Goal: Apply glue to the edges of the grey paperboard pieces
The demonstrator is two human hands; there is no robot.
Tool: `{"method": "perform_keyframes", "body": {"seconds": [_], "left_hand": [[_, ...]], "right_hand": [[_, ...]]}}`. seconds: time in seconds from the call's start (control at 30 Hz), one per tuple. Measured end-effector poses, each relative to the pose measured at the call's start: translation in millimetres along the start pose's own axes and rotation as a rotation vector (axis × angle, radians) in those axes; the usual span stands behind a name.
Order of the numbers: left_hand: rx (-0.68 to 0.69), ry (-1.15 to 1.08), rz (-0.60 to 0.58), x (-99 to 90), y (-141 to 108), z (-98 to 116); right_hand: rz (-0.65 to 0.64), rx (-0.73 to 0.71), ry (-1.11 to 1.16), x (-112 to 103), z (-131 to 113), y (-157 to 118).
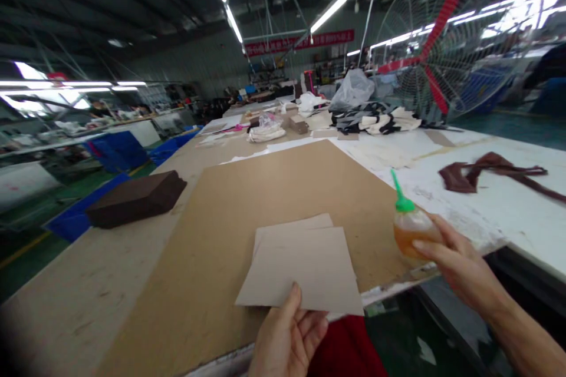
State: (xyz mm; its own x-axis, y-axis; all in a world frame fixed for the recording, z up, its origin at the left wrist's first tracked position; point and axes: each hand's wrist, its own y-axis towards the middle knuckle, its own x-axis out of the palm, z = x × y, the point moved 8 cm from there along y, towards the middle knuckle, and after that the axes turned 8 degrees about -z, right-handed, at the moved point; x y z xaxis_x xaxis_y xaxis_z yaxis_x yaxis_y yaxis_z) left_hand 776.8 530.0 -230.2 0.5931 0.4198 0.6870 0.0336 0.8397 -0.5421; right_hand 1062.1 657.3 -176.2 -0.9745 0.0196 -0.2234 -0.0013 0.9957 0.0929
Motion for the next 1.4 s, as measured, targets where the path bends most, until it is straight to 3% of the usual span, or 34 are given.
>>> {"method": "perform_keyframes", "body": {"seconds": [0.1,0.27,0.4,0.57,0.67,0.83,1.0,1.17,1.4], "left_hand": [[0.043,-0.063,0.057,-4.6,1,-11],[-0.064,-0.03,-0.009,0.7,3,-19],[-0.116,-0.005,0.003,1.8,1,-22],[0.001,-0.118,0.036,2.2,2,-21],[0.057,-0.134,0.035,2.3,3,-19],[0.063,-0.153,-0.006,4.4,5,-17],[0.053,-0.173,-0.015,5.5,6,-19],[0.043,-0.168,0.001,5.7,6,-20],[0.022,-0.058,0.005,3.0,7,-20]], "right_hand": [[-0.167,0.165,0.204,36,17,-35],[-0.394,0.157,0.154,68,9,-54],[-0.44,0.194,0.248,76,-9,-53],[-0.308,0.395,0.621,88,-13,-50],[-0.373,0.429,0.641,107,-18,-49],[-0.598,0.227,0.34,139,-41,-41],[-0.697,-0.103,-0.139,173,-71,-31],[-0.786,-0.361,-0.306,207,-98,-35],[-0.862,-0.42,-0.374,225,-115,-41]]}}
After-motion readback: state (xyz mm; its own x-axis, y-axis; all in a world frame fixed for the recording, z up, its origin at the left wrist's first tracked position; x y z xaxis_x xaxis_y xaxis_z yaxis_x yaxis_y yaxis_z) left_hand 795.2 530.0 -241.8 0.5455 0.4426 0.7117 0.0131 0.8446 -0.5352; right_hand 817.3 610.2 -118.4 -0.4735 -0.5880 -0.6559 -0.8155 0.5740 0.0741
